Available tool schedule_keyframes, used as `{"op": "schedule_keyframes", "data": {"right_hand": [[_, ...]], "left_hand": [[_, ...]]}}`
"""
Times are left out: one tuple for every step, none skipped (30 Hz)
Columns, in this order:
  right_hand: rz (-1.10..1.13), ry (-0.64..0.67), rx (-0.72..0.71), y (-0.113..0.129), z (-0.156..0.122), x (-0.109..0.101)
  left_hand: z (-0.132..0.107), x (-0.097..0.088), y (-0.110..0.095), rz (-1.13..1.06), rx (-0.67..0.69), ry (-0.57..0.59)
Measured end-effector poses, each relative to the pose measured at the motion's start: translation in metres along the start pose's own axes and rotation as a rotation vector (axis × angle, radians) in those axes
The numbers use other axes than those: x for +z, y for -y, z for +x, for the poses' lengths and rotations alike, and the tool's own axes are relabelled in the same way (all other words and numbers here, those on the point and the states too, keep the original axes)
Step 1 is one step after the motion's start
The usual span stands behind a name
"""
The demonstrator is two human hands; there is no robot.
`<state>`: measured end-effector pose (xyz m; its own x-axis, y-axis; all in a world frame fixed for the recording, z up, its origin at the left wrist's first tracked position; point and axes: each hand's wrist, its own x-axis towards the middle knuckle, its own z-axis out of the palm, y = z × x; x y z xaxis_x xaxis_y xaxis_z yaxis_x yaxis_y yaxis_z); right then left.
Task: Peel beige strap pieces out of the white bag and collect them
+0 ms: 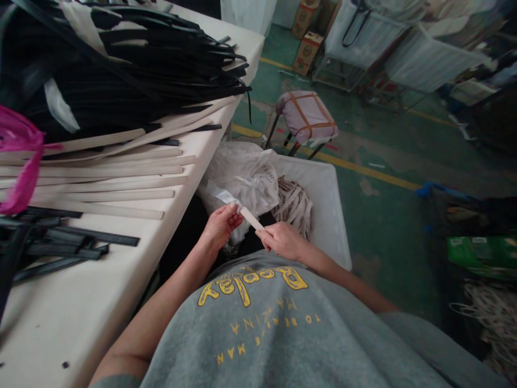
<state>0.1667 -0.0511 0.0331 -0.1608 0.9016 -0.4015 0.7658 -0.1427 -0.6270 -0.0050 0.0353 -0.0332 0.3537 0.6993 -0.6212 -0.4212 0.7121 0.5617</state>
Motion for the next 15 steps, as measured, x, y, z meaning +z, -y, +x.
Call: {"op": "schedule_keyframes", "data": {"right_hand": [[-0.031,-0.004,0.015,0.000,0.003,0.001],[-0.050,-0.002,0.026,0.001,0.005,0.001],[-0.060,0.006,0.033,0.002,0.006,0.001],[-0.062,0.012,0.037,0.002,0.007,0.002],[-0.059,0.016,0.038,0.002,0.008,0.002],[-0.046,0.017,0.041,0.002,0.009,0.003],[-0.016,0.020,0.044,0.001,0.011,0.005],[0.032,0.030,0.048,-0.001,0.013,0.006],[0.097,0.045,0.052,-0.003,0.015,0.008],[0.175,0.060,0.057,-0.006,0.017,0.010],[0.259,0.074,0.062,-0.009,0.018,0.011],[0.341,0.083,0.067,-0.013,0.019,0.012],[0.414,0.091,0.071,-0.016,0.019,0.012],[0.473,0.098,0.077,-0.019,0.018,0.011],[0.514,0.104,0.083,-0.022,0.016,0.009]], "left_hand": [[0.000,0.000,0.000,0.001,0.000,0.002],[-0.001,-0.001,0.001,0.002,-0.001,0.005],[-0.001,-0.001,0.001,0.003,-0.001,0.009],[-0.002,-0.002,0.002,0.003,-0.003,0.011],[-0.003,-0.001,0.003,0.005,-0.004,0.011],[-0.004,-0.001,0.004,0.010,-0.007,0.012],[-0.004,0.000,0.005,0.019,-0.010,0.014],[-0.005,0.002,0.006,0.031,-0.013,0.018],[-0.006,0.004,0.007,0.044,-0.017,0.024],[-0.006,0.006,0.007,0.055,-0.018,0.033],[-0.006,0.009,0.007,0.064,-0.017,0.043],[-0.006,0.012,0.006,0.071,-0.012,0.054],[-0.006,0.015,0.006,0.076,-0.005,0.065],[-0.007,0.019,0.005,0.082,0.005,0.078],[-0.007,0.022,0.005,0.092,0.018,0.091]]}}
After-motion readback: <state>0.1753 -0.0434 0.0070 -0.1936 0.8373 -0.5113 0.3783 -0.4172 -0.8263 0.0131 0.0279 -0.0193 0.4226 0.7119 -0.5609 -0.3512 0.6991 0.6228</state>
